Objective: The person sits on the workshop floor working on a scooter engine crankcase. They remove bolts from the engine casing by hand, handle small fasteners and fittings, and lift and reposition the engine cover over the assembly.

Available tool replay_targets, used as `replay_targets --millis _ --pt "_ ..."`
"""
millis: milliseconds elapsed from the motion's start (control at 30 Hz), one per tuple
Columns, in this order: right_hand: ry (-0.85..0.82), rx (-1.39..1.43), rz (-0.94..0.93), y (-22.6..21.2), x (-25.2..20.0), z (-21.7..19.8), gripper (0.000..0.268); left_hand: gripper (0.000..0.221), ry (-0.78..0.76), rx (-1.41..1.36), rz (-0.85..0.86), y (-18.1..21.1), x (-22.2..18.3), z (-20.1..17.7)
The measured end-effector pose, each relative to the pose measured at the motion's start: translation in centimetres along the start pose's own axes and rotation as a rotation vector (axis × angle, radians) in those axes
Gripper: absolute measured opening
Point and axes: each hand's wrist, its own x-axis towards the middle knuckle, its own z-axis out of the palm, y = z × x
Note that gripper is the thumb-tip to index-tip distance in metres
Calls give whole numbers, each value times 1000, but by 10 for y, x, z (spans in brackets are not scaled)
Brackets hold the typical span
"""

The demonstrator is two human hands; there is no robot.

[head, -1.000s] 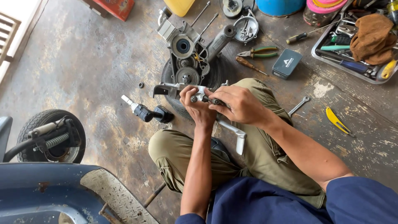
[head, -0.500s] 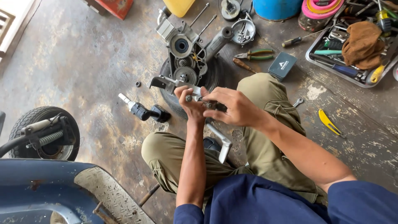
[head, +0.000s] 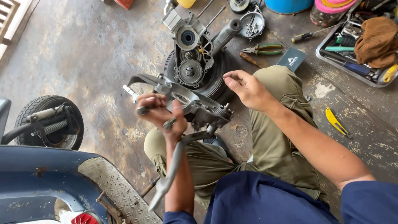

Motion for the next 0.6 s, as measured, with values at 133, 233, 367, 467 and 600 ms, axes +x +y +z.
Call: replay_targets --millis 133,233,367,467,600 --pt "-37 -187 142 25 27 -1 46 48 55 -139 18 35 45 -21" --pt "-74 -163 227 22 36 5 56 50 48 -344 2 46 62 -30" --pt "-227 -104 376 -9 38 17 72 50 91 -615 -34 41 72 -20" --pt "-200 104 505 -25 41 29 68 52 105 -791 -73 41 76 -5" --pt "-146 443 549 32 34 19 73 52 -79 -999 -184 39 81 4"
